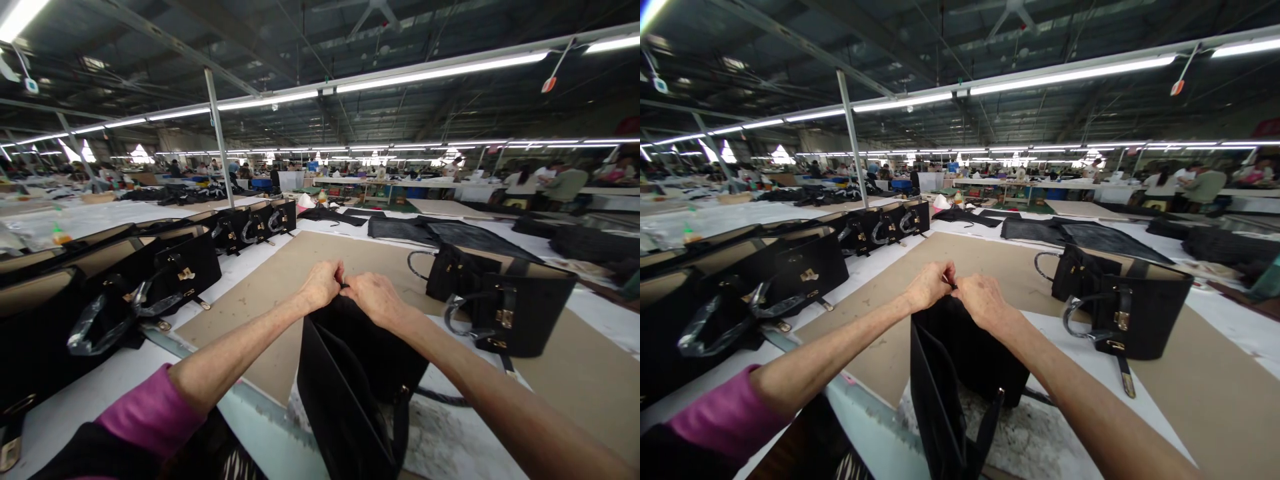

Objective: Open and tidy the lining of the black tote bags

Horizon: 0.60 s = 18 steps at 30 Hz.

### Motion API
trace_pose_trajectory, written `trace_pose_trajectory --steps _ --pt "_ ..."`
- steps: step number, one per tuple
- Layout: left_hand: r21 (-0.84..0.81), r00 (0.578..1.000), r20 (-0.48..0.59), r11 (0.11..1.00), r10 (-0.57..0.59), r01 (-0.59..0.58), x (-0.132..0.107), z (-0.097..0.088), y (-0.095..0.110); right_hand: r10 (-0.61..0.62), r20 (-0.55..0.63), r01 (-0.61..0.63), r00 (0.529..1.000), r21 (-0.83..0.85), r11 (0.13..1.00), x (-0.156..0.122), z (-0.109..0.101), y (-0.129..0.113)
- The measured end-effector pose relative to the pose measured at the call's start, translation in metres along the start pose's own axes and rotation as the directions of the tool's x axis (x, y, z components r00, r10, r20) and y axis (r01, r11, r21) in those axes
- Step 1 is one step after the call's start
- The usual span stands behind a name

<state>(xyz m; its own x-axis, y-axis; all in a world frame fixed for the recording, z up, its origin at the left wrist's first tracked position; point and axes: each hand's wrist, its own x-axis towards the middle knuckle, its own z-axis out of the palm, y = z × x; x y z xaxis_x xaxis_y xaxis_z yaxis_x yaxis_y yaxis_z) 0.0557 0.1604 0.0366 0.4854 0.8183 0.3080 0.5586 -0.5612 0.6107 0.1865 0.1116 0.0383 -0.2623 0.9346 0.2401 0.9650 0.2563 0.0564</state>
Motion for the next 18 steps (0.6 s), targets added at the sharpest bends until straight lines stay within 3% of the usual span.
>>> trace_pose_trajectory --steps 5,12,15,18 --pt "-0.077 0.998 0.012 0.995 -0.061 0.062 -0.006 -0.008 0.001 -0.082 0.112 0.077 0.990 0.049 0.996 0.006 -0.007 -0.003" --pt "-0.399 0.997 0.036 0.913 -0.073 0.082 -0.037 -0.036 0.014 0.050 0.193 -0.050 0.980 -0.004 0.999 -0.017 -0.035 0.008" --pt "-0.358 0.996 0.048 0.930 -0.076 0.088 -0.061 -0.034 0.022 0.128 0.229 -0.127 0.965 -0.019 0.992 -0.037 -0.048 0.014" --pt "-0.200 0.994 0.078 0.975 -0.079 0.093 -0.073 -0.018 0.032 0.187 0.247 -0.186 0.951 -0.026 0.982 -0.056 -0.053 0.014"
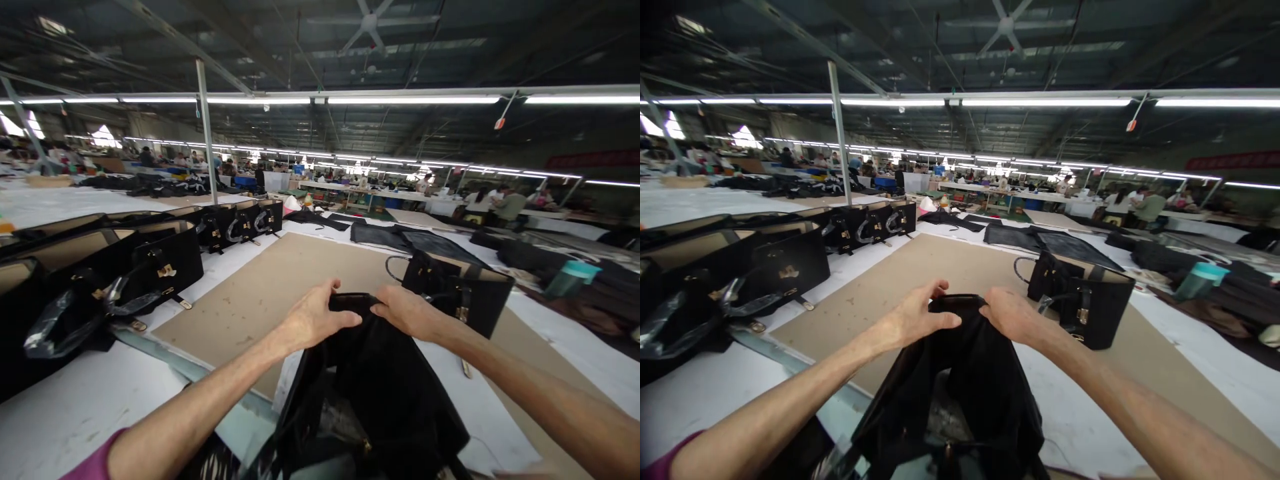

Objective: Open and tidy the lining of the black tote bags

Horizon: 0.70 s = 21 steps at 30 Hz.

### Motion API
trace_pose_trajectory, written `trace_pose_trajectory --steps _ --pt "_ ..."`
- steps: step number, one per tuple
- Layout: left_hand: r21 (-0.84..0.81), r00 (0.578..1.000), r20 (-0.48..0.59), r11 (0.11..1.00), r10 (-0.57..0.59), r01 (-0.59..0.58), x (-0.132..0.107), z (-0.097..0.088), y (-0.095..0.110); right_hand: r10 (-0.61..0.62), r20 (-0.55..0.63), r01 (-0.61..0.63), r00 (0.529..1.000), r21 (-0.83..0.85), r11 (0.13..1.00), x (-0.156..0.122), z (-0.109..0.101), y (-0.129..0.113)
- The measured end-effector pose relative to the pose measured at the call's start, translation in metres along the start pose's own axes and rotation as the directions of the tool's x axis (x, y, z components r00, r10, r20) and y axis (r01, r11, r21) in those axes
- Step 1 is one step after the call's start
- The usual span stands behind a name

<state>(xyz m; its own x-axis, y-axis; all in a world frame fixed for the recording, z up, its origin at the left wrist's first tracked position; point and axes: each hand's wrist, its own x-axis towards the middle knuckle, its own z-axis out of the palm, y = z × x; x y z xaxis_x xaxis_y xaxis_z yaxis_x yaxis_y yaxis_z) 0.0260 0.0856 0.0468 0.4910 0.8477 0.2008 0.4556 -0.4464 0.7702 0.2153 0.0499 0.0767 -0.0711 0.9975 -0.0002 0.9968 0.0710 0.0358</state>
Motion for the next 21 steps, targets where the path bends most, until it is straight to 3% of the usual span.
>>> trace_pose_trajectory --steps 4,11,18,21 --pt "0.180 0.998 0.064 0.983 0.013 -0.024 0.014 0.022 0.006 0.019 -0.012 -0.018 1.000 0.034 0.999 -0.015 0.007 0.004" --pt "0.075 0.981 0.187 0.995 0.046 -0.061 0.035 0.031 0.000 0.048 -0.050 -0.045 0.998 0.069 0.997 -0.024 0.024 0.018" --pt "0.069 0.985 0.165 0.996 0.052 -0.064 0.040 0.036 -0.005 0.082 -0.167 -0.083 0.982 0.001 0.997 -0.023 0.028 0.016" --pt "0.139 0.985 0.154 0.985 0.080 -0.102 0.043 0.037 -0.005 0.001 -0.210 0.001 0.978 0.010 1.000 -0.020 0.025 0.014"
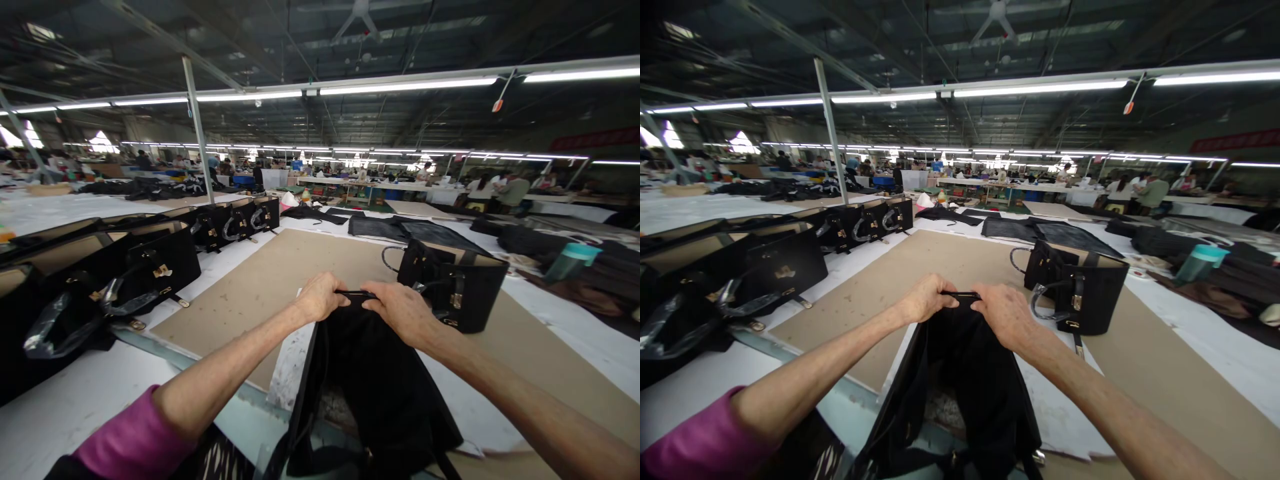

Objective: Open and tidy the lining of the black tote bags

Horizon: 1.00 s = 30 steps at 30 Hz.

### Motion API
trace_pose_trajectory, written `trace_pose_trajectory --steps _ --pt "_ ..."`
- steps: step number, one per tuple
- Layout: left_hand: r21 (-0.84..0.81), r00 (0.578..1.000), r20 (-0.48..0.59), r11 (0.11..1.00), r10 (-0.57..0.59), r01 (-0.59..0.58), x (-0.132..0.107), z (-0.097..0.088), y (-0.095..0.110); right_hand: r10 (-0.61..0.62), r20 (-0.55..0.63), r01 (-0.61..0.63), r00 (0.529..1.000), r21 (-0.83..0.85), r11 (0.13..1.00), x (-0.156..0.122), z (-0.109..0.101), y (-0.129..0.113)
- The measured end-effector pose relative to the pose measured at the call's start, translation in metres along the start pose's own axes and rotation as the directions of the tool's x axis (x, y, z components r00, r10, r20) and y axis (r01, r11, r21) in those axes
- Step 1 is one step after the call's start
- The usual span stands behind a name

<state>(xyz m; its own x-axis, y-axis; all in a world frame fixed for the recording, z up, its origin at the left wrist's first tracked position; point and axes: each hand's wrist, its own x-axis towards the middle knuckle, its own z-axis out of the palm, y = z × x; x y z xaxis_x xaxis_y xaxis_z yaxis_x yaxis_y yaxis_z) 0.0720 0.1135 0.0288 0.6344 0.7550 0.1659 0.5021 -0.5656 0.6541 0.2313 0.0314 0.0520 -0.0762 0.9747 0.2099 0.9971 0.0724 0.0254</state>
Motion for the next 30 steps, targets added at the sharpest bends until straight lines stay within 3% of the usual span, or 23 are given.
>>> trace_pose_trajectory --steps 3,10,21,30 --pt "0.052 0.999 0.009 0.998 0.033 -0.034 0.002 -0.001 0.000 -0.078 0.019 0.078 0.997 -0.016 0.997 0.005 -0.001 -0.001" --pt "0.142 0.996 0.027 0.986 0.086 -0.089 0.008 0.001 0.001 -0.035 0.083 0.051 0.996 -0.203 0.978 0.018 0.008 0.001" --pt "0.281 0.993 0.096 0.955 0.064 -0.089 0.006 -0.010 0.020 -0.111 0.044 0.114 0.993 -0.074 0.991 0.024 0.010 0.014" --pt "0.254 0.999 0.018 0.966 0.042 -0.046 0.005 -0.004 0.015 -0.114 0.018 0.115 0.993 -0.066 0.991 0.022 0.007 0.012"
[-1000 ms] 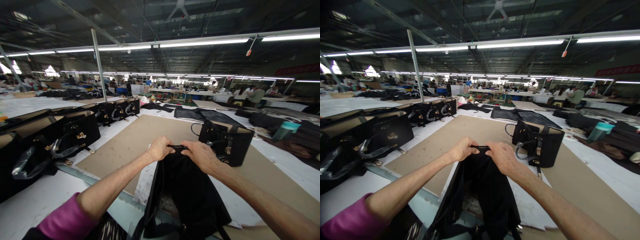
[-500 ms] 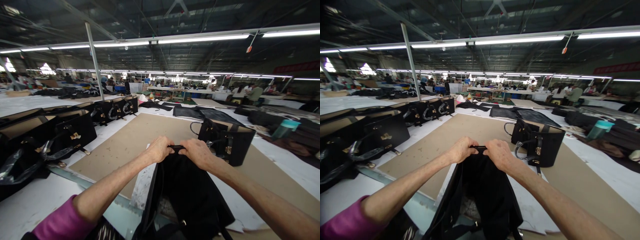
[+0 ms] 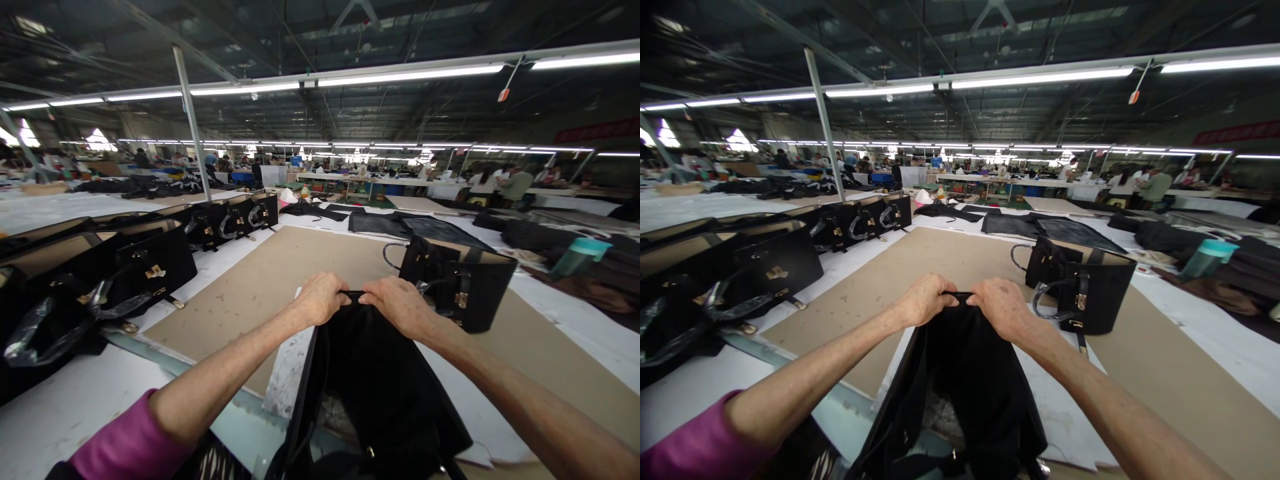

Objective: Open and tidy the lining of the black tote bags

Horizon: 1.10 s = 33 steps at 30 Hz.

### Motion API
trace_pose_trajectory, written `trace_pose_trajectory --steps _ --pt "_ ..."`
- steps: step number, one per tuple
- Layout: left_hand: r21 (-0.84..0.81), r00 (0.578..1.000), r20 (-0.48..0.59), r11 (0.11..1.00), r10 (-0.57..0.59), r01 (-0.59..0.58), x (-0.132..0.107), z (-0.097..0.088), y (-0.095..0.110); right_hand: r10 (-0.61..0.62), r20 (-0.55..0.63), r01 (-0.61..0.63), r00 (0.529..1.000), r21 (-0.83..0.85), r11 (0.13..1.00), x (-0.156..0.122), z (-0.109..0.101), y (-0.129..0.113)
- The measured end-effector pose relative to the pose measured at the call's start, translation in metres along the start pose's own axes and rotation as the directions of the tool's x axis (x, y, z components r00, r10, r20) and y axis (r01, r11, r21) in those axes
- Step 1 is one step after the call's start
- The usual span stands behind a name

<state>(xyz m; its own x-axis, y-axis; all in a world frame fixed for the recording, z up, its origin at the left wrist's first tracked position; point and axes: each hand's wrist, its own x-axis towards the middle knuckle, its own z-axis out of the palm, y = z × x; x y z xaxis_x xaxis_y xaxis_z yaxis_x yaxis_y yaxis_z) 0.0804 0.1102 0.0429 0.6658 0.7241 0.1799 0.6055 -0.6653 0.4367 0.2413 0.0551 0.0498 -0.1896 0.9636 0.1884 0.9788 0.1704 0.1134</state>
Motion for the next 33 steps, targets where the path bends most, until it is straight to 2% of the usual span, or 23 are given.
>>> trace_pose_trajectory --steps 3,6,11,14,16,19,22,25,27,28,31,33 --pt "0.008 1.000 -0.004 1.000 -0.002 0.002 0.002 0.002 -0.001 0.006 0.002 -0.006 1.000 0.021 1.000 0.001 -0.001 -0.003" --pt "-0.004 1.000 -0.001 1.000 0.009 -0.009 0.004 0.004 -0.003 -0.044 0.017 0.043 0.999 0.089 0.995 0.005 -0.001 -0.006" --pt "-0.127 1.000 0.025 0.992 -0.016 0.019 0.008 0.008 -0.012 -0.132 0.016 0.128 0.991 0.163 0.978 0.012 0.003 -0.009" --pt "-0.232 0.995 0.076 0.969 -0.064 0.080 0.010 0.004 -0.017 -0.090 -0.001 0.089 0.996 0.161 0.983 0.015 0.004 -0.009" --pt "-0.330 0.995 0.043 0.939 -0.092 0.101 0.005 -0.004 -0.017 -0.022 0.008 0.020 1.000 0.131 0.991 0.016 -0.001 -0.005" --pt "-0.481 0.993 -0.023 0.872 -0.115 0.090 -0.020 -0.019 -0.015 0.083 0.028 -0.085 0.996 0.077 0.993 0.012 -0.011 0.008" --pt "-0.537 0.995 -0.024 0.841 -0.093 0.066 -0.061 -0.028 -0.016 0.169 0.051 -0.172 0.984 0.046 0.984 0.001 -0.017 0.023" --pt "-0.459 0.978 -0.084 0.878 -0.191 0.132 -0.091 -0.022 -0.024 0.207 0.085 -0.214 0.975 0.081 0.973 -0.015 -0.014 0.028" --pt "-0.404 0.947 -0.150 0.892 -0.282 0.202 -0.097 -0.013 -0.031 0.227 0.077 -0.234 0.971 0.103 0.967 -0.025 -0.010 0.028" --pt "-0.404 0.944 -0.147 0.889 -0.296 0.216 -0.097 -0.009 -0.035 0.236 0.068 -0.243 0.969 0.111 0.964 -0.030 -0.008 0.027" --pt "-0.536 0.982 0.031 0.826 -0.187 0.174 -0.088 0.000 -0.047 0.253 0.062 -0.260 0.965 0.140 0.955 -0.041 -0.004 0.030" --pt "-0.642 0.988 0.125 0.752 -0.090 0.150 -0.082 0.002 -0.056 0.249 0.052 -0.255 0.967 0.177 0.951 -0.047 -0.001 0.037"
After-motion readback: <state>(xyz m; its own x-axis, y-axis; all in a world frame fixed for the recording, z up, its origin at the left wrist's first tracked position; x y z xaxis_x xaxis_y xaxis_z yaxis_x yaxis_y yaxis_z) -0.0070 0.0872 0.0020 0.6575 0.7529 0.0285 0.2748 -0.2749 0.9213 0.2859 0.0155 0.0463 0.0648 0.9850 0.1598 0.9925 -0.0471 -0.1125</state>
